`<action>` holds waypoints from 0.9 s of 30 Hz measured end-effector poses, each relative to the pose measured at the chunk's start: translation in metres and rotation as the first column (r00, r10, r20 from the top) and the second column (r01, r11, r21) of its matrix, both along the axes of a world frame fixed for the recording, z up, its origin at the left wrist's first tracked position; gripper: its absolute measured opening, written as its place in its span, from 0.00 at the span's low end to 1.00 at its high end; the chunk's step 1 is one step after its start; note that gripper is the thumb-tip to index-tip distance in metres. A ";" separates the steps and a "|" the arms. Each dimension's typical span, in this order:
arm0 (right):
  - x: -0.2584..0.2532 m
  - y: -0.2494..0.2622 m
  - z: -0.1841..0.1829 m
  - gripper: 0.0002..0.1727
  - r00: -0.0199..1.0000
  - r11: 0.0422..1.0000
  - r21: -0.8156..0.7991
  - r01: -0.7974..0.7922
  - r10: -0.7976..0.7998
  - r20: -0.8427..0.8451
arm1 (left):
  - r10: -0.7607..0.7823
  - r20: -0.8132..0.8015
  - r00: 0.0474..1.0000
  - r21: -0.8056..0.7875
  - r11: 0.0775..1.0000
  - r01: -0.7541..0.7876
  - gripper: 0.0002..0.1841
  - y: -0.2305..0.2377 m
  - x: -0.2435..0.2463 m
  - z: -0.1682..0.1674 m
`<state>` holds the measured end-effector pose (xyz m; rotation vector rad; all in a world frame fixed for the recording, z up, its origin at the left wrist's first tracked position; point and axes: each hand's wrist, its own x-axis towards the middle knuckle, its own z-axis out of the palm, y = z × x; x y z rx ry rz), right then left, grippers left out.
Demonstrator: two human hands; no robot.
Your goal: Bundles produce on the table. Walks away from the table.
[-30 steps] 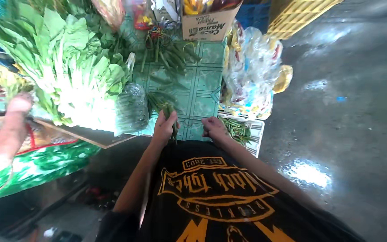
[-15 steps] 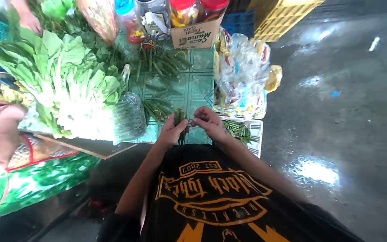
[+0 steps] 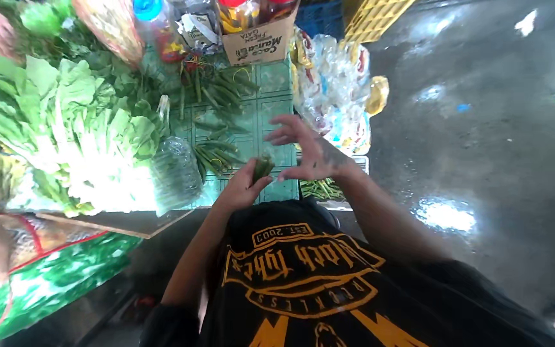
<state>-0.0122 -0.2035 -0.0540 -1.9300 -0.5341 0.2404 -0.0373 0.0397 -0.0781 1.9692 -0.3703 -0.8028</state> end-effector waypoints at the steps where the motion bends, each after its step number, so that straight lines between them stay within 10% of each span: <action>1: 0.001 0.006 0.009 0.66 0.998 0.994 -0.096 -0.053 0.054 0.009 | -0.077 0.067 0.995 0.028 0.997 0.075 0.24 -0.001 0.002 0.001; 4: -0.005 0.014 0.001 0.60 0.993 0.975 -0.189 -0.118 0.111 -0.047 | -0.148 0.165 0.975 0.073 0.988 0.138 0.23 -0.002 0.005 0.004; 8: -0.027 0.001 -0.038 0.53 0.959 0.989 0.151 0.009 0.034 -0.282 | 0.065 -0.007 0.998 -0.087 0.994 -0.066 0.23 0.011 0.000 0.000; 12: -0.036 0.015 -0.044 0.62 0.945 0.911 0.397 0.112 0.025 -0.325 | -0.071 0.093 0.993 -0.013 0.997 0.072 0.23 0.003 -0.009 -0.004; 17: -0.026 0.026 -0.029 0.54 0.999 0.999 0.034 -0.016 0.017 -0.031 | -0.266 0.178 0.947 0.348 0.918 0.192 0.24 -0.012 0.003 0.020; 20: -0.022 0.023 -0.024 0.46 0.993 0.994 -0.106 -0.010 -0.003 -0.121 | -0.072 0.121 0.990 0.096 0.994 0.061 0.23 -0.001 0.003 0.018; 22: -0.025 0.007 -0.031 0.31 0.952 0.983 0.184 -0.028 0.082 -0.293 | 0.197 -0.086 0.977 -0.202 0.957 -0.211 0.19 0.010 0.003 0.015; 25: -0.043 0.000 -0.041 0.10 0.852 0.577 0.813 0.074 0.387 -0.352 | 0.347 -0.414 0.841 -0.502 0.684 -0.529 0.18 0.013 -0.004 0.015; 27: -0.060 0.023 -0.040 0.08 0.847 0.293 0.917 0.270 0.382 -0.371 | 0.404 -0.453 0.795 -0.561 0.564 -0.606 0.22 0.002 -0.013 0.020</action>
